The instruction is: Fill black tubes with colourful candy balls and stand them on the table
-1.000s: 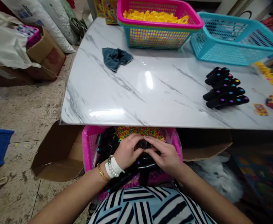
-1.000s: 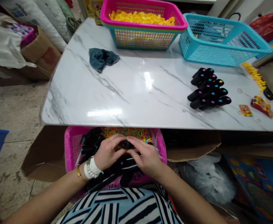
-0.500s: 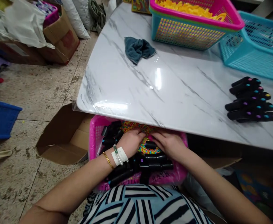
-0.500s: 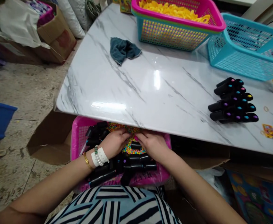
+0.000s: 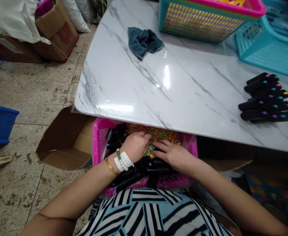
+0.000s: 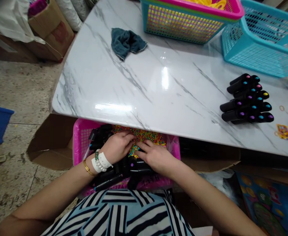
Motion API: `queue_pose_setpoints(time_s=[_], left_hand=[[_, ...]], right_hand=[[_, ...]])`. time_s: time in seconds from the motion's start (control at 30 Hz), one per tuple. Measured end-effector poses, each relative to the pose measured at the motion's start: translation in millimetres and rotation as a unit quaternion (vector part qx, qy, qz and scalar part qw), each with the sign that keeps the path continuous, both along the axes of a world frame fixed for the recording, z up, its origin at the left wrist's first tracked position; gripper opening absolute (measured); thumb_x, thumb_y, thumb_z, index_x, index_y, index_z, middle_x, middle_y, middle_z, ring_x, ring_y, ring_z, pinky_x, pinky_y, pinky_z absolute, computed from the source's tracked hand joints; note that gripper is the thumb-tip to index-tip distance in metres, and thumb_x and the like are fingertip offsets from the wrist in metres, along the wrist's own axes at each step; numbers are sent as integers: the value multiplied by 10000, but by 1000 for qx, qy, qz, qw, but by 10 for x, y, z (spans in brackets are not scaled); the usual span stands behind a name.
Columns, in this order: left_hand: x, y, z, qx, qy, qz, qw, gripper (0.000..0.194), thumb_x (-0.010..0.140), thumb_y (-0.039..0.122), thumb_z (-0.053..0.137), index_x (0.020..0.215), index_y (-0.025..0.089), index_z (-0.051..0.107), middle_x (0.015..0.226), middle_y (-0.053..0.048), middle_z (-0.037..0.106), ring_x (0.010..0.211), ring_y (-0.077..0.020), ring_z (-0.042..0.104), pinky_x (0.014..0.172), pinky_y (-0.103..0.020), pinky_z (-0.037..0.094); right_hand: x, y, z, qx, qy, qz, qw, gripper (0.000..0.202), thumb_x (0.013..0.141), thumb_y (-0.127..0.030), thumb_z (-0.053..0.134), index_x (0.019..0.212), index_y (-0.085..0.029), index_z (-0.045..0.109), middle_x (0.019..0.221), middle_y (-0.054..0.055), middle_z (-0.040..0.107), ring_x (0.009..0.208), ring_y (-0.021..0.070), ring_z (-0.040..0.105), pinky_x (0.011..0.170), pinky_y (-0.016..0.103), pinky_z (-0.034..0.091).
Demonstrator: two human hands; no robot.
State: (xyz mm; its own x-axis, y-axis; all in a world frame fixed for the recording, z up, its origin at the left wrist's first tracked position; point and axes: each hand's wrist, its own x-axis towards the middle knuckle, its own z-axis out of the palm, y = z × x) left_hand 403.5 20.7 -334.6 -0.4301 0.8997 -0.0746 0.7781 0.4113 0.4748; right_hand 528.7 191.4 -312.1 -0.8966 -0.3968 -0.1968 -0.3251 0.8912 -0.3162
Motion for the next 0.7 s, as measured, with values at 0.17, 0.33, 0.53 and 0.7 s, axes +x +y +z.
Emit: queue_pose_setpoints(time_s=[0.17,0.33,0.53,0.7], left_hand=[[-59,-36,163,3,114,44,993,206,903,198,485,974,124,664,920,-141,642,864,-259,606,775,-404,500],[-127,-185,265,-81,214,139,963,334,872,340,552,1074,91,648,981,-197,615,964,-367,555,767,-488,458],[-132,-226,219,-87,203,135,966,314,891,236,487,1124,78,627,986,-209,604,939,-349,555,741,-460,454],[-125,-180,201,-34,199,88,975,313,884,277,526,1150,135,612,1030,-166,617,971,-315,557,775,-428,460]], right_hand=[[-40,65,-16,77,-24,-113,990,276,922,-234,526,1170,-186,638,1178,144,634,819,216,680,693,334,553],[10,123,52,97,22,-51,994,411,896,-132,491,1294,-214,560,1306,148,573,881,240,657,708,346,541],[13,209,-161,8,-34,-64,997,505,851,-35,452,1299,-239,564,1299,110,590,1079,234,625,857,356,537],[18,160,-230,-121,51,-203,970,433,917,-157,436,1323,-257,547,1179,77,666,1008,200,662,871,358,538]])
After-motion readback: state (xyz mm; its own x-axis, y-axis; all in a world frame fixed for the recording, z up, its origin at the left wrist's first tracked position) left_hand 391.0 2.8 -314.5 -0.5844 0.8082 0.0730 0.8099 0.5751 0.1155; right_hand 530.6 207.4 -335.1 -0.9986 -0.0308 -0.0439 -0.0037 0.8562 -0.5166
